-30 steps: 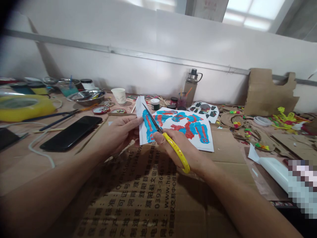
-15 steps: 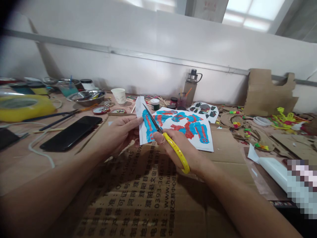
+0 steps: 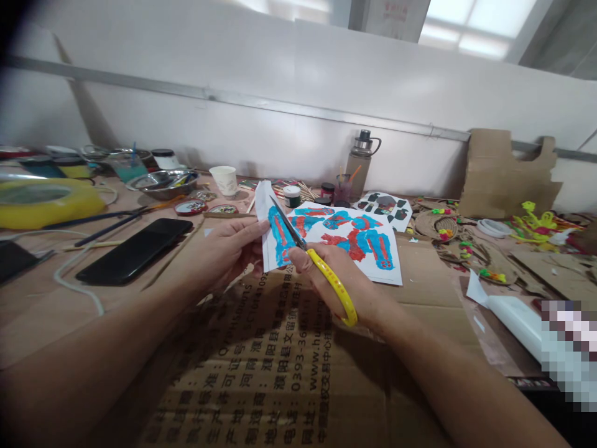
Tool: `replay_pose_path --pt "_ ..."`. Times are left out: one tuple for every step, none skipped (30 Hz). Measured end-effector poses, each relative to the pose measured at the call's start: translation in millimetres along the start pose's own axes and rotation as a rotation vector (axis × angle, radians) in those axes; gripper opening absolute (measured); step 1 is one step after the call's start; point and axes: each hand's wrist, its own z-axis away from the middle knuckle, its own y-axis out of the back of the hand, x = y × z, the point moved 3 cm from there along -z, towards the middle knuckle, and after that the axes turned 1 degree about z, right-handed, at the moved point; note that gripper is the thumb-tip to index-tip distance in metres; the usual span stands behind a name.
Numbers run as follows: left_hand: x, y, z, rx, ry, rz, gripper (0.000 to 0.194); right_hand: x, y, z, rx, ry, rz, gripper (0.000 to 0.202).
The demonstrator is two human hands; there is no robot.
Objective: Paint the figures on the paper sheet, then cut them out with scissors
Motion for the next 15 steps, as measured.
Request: replay_pose_path --pt "0.2 -0.1 0.1 0.002 0.001 -0.001 0.030 -0.5 0.3 -0.3 0.004 -0.002 0.001 0.062" --pt "0.5 -0.2 0.2 0.005 0.004 -0.002 0.030 -1.1 0.5 -0.5 0.012 -0.001 0.000 0.063" --pt "0.7 -0.4 0.3 0.009 0.007 -0.003 0.030 -1.6 0.6 -0.5 0.016 0.001 0.000 0.063" --pt "1.0 -0.6 0.5 0.013 0.011 -0.003 0.030 -1.9 0.5 -0.5 0.018 0.004 -0.002 0.064" --pt "1.3 -0.8 0.6 0.018 0.014 -0.003 0.030 -1.7 0.4 -0.3 0.021 0.002 -0.011 0.064" --pt "1.6 -0.9 0.8 0.023 0.016 -0.003 0.030 -1.2 0.2 0.0 0.021 -0.001 -0.023 0.064" --pt "2.0 -1.1 0.9 0.027 0.018 -0.004 0.029 -0.4 -0.1 0.3 0.018 0.000 -0.036 0.064" --pt "2.2 -1.1 1.0 0.029 0.018 -0.004 0.029 0.5 -0.1 0.6 0.019 0.002 -0.048 0.063" --pt "2.4 -1.1 1.0 0.030 0.015 -0.002 0.029 1.2 0.0 0.8 0.025 0.006 -0.053 0.063" --pt "2.4 -0.9 0.8 0.031 0.013 0.003 0.029 1.8 0.4 1.0 0.036 0.009 -0.049 0.063" --pt "2.1 -0.5 0.4 0.034 0.012 0.007 0.029 2.2 0.9 1.1 0.043 0.007 -0.042 0.064" --pt "1.6 0.2 -0.1 0.041 0.014 0.009 0.028 2.2 1.2 1.0 0.042 0.004 -0.034 0.064" --pt "0.9 1.1 -0.8 0.053 0.017 0.010 0.027 1.8 1.3 0.8 0.037 -0.003 -0.025 0.065" --pt "0.2 2.2 -1.5 0.068 0.021 0.012 0.026 1.3 1.3 0.4 0.026 -0.012 -0.017 0.066" --pt "-0.5 3.4 -2.1 0.086 0.025 0.015 0.025 0.7 1.3 0.0 0.017 -0.018 -0.014 0.067"
